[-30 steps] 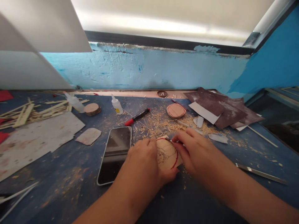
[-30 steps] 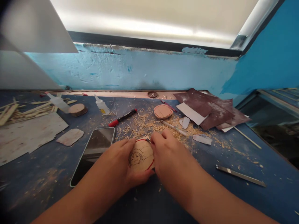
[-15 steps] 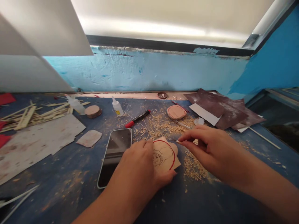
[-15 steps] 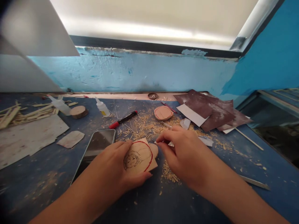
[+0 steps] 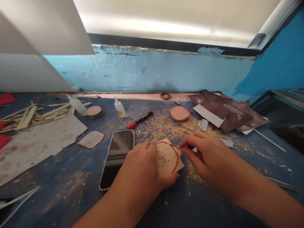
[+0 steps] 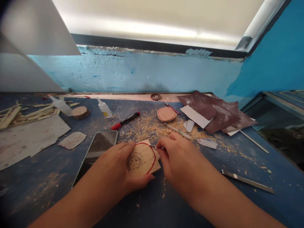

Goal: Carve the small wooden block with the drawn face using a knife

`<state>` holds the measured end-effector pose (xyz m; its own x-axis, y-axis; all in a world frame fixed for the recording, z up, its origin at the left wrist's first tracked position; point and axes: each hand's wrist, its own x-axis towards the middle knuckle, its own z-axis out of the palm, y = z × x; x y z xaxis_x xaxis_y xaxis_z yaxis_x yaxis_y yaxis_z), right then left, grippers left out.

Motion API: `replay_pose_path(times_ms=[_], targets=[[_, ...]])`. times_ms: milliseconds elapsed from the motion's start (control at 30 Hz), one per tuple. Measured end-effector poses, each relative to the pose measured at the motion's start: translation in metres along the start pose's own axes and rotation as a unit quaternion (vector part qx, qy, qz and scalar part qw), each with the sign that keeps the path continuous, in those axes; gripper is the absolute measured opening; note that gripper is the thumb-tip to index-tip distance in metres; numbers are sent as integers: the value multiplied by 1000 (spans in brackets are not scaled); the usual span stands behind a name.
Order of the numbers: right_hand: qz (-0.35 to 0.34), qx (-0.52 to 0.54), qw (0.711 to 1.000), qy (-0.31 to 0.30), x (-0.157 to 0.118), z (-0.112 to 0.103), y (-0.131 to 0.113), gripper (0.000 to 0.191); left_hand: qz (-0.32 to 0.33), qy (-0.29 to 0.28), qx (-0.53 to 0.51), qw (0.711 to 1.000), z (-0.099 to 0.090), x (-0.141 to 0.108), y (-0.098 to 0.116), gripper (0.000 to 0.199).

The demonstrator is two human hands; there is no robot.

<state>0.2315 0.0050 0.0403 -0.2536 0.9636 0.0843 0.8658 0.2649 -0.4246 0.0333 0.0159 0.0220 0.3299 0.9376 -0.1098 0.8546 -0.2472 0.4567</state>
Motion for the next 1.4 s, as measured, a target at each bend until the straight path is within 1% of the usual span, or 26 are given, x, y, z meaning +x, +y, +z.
replay_pose_path(times_ms=[133,233,300,367,433,533,633,833,1033,1167,1400], targets=[[23,17,1000,-8,0,14,-5,21,3,9,-5,1000,5,0,-1,50],[28,16,999,2,9,26,-7,22,17,15,-9,1000,11,-1,1,47],[26,22,999,8,15,30,-7,21,21,15,-7,1000,13,-2,2,46],[20,34,999,13,17,26,-5,20,21,13,-9,1000,14,-4,3,49],[12,28,999,27,16,18,-1,19,16,3,-9,1000,12,-6,3,51],[-6,2,999,43,7,2,6,18,-6,-11,4,1000,7,-9,4,51],[-29,-9,999,42,-1,-6,9,20,-21,-14,19,999,5,-12,4,51],[-32,3,999,12,-8,-7,7,21,-19,-5,38,999,11,-12,-1,55],[-23,12,1000,14,-11,-6,6,21,-16,-10,55,998,14,-10,-1,51],[-20,13,1000,10,-10,-6,5,23,-21,-13,58,998,13,-11,-1,53],[-22,11,1000,14,-9,-5,6,23,-11,-9,62,998,14,-11,-1,52]])
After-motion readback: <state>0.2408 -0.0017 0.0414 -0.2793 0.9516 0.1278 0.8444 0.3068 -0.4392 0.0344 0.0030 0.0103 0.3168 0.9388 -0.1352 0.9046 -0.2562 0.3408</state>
